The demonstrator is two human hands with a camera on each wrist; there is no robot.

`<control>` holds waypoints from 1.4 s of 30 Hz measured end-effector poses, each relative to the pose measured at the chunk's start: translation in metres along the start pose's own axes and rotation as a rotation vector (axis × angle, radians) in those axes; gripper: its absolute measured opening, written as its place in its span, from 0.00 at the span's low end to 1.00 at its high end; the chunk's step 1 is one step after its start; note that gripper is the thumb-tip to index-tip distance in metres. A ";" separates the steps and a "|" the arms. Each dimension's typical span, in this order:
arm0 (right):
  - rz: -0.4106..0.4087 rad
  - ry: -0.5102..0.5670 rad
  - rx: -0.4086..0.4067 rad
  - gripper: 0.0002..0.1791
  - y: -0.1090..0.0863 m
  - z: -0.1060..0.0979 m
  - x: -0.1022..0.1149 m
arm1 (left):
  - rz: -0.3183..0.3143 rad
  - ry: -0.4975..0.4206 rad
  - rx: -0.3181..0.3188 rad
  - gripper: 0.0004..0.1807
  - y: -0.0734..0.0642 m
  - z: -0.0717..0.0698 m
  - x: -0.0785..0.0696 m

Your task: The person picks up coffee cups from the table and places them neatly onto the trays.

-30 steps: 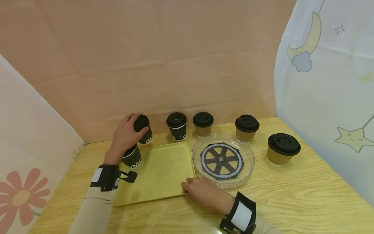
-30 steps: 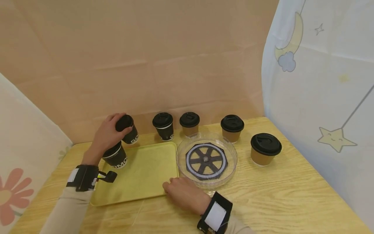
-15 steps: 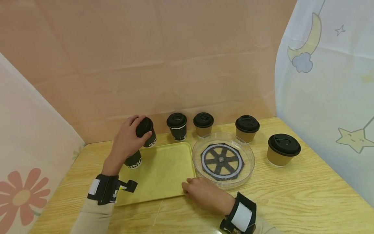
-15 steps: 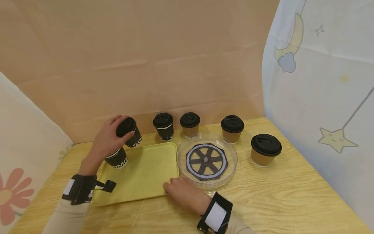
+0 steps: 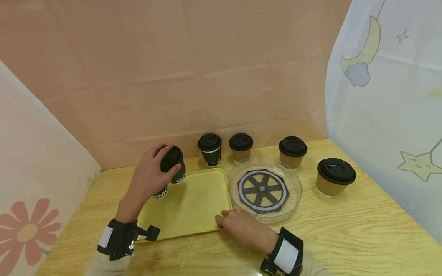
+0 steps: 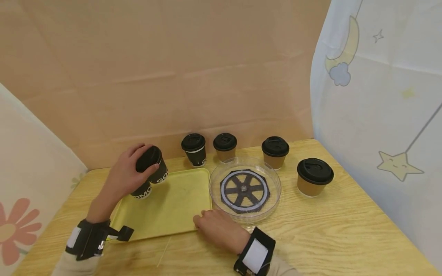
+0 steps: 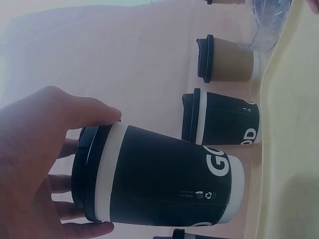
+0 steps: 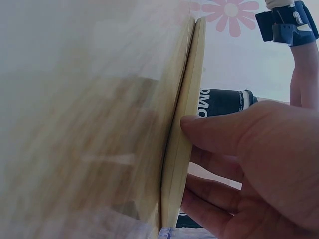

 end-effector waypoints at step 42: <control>0.008 0.005 0.002 0.06 0.000 0.003 -0.002 | 0.013 0.019 0.035 0.33 -0.093 0.019 -0.023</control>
Point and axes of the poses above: each hand's wrist, its own y-axis towards the middle knuckle, its own z-axis out of the palm, x = y × z, the point moved 2 cm from there along y, towards the middle knuckle, and after that the axes turned 6 degrees about y, right-handed, at the moved point
